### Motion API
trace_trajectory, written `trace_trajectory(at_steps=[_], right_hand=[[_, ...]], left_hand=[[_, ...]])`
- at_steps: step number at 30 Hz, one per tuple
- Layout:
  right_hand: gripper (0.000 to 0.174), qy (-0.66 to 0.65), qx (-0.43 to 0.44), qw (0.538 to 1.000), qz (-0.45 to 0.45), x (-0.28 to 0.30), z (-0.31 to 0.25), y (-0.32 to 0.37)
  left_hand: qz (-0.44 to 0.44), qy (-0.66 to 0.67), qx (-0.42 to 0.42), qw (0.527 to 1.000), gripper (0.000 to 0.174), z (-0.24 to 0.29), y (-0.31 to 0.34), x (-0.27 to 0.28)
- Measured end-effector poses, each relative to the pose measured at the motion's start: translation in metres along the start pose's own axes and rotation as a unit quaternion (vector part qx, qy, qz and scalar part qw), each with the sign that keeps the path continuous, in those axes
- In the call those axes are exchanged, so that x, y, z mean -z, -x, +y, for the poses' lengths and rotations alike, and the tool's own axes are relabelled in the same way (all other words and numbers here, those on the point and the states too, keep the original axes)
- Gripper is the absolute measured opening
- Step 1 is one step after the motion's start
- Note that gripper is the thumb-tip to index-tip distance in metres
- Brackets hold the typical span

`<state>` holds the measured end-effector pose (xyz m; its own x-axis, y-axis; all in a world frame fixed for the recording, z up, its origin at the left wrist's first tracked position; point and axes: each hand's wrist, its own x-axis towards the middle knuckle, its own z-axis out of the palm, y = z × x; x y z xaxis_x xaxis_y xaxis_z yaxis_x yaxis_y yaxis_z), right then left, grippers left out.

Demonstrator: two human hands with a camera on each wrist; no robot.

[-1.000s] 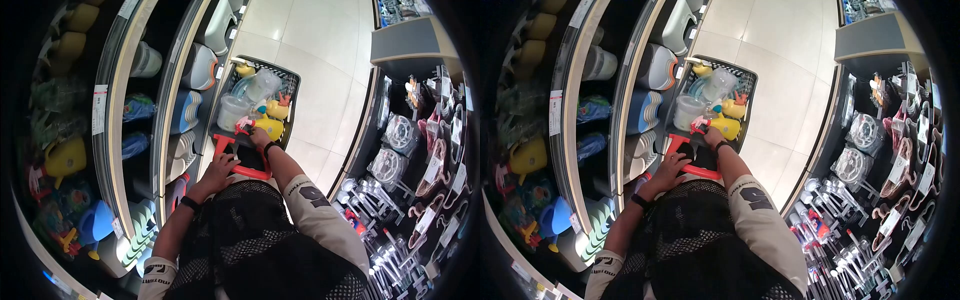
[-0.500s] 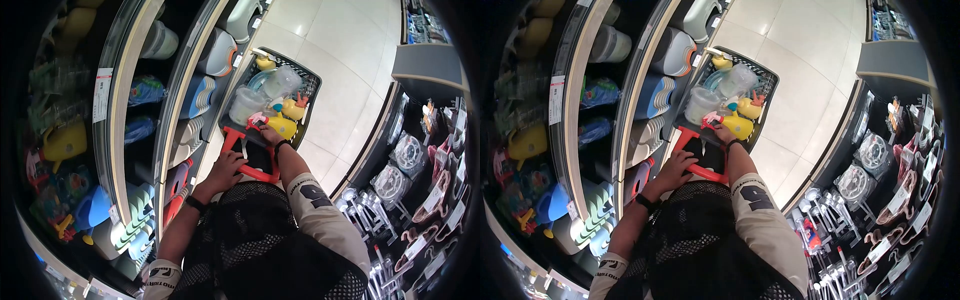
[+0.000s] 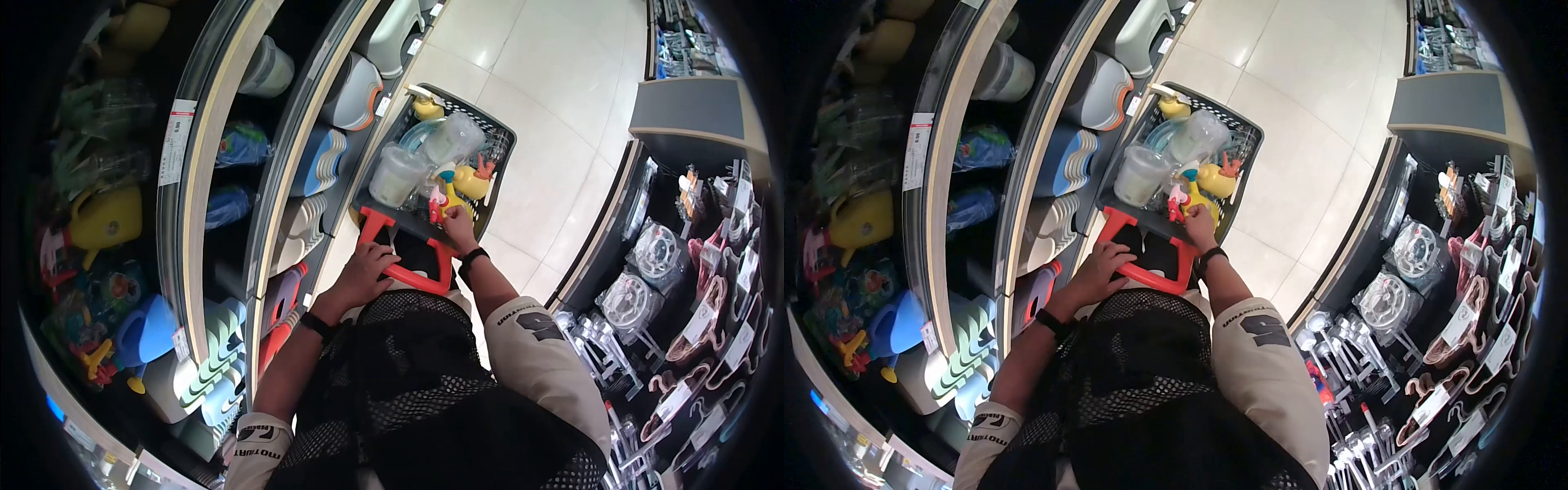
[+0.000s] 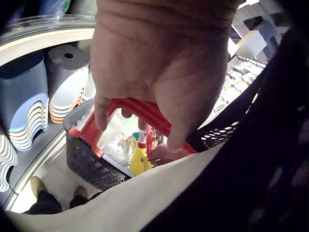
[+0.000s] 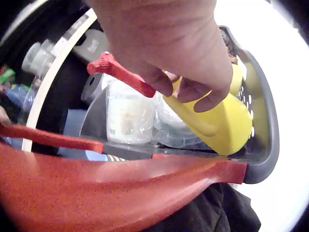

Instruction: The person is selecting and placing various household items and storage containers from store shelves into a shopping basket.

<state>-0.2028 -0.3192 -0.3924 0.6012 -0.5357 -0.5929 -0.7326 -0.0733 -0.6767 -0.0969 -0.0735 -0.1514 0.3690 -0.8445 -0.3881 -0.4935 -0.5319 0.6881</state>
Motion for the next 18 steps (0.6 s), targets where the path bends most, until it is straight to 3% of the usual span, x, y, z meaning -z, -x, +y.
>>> trace_trajectory(at_steps=[2, 5, 6, 7, 9, 10, 12, 15, 16, 18], right_hand=[[0.012, -0.059, 0.015, 0.998, 0.013, 0.021, 0.005, 0.003], [0.029, -0.209, -0.006, 0.965, -0.159, 0.058, -0.004, 0.012], [0.041, -0.214, -0.044, 0.961, -0.168, 0.076, -0.029, 0.025], [0.041, -0.214, -0.04, 0.962, -0.167, 0.087, -0.052, 0.037], [0.048, -0.339, -0.013, 0.925, -0.172, 0.1, -0.08, 0.052], [0.053, -0.29, 0.015, 0.937, -0.194, 0.103, -0.076, 0.047], [0.052, -0.321, 0.03, 0.927, -0.194, 0.11, -0.1, 0.059], [0.052, -0.325, 0.069, 0.925, -0.182, 0.12, -0.144, 0.078], [0.052, -0.328, 0.103, 0.926, -0.153, 0.121, -0.165, 0.087], [0.051, -0.332, 0.146, 0.926, -0.107, 0.127, -0.22, 0.116]], left_hand=[[0.001, -0.001, -0.002, 1.0, 0.052, -0.001, 0.0, 0.0], [-0.004, 0.005, 0.0, 1.0, 0.052, -0.003, 0.0, -0.001], [-0.01, 0.011, 0.0, 1.0, 0.052, -0.004, 0.0, -0.001], [-0.007, 0.009, -0.002, 1.0, 0.052, -0.006, 0.0, 0.0], [-0.003, 0.032, -0.025, 0.999, 0.054, -0.008, 0.001, 0.0], [0.001, 0.03, -0.026, 0.999, 0.054, -0.009, 0.002, 0.002], [-0.027, 0.088, -0.016, 0.996, 0.063, -0.009, 0.001, 0.006], [0.028, 0.096, -0.007, 0.995, 0.074, -0.017, 0.0, 0.005], [0.013, 0.097, 0.031, 0.995, 0.089, -0.018, -0.003, 0.014], [0.046, 0.106, 0.058, 0.992, 0.095, -0.01, -0.003, 0.033]])
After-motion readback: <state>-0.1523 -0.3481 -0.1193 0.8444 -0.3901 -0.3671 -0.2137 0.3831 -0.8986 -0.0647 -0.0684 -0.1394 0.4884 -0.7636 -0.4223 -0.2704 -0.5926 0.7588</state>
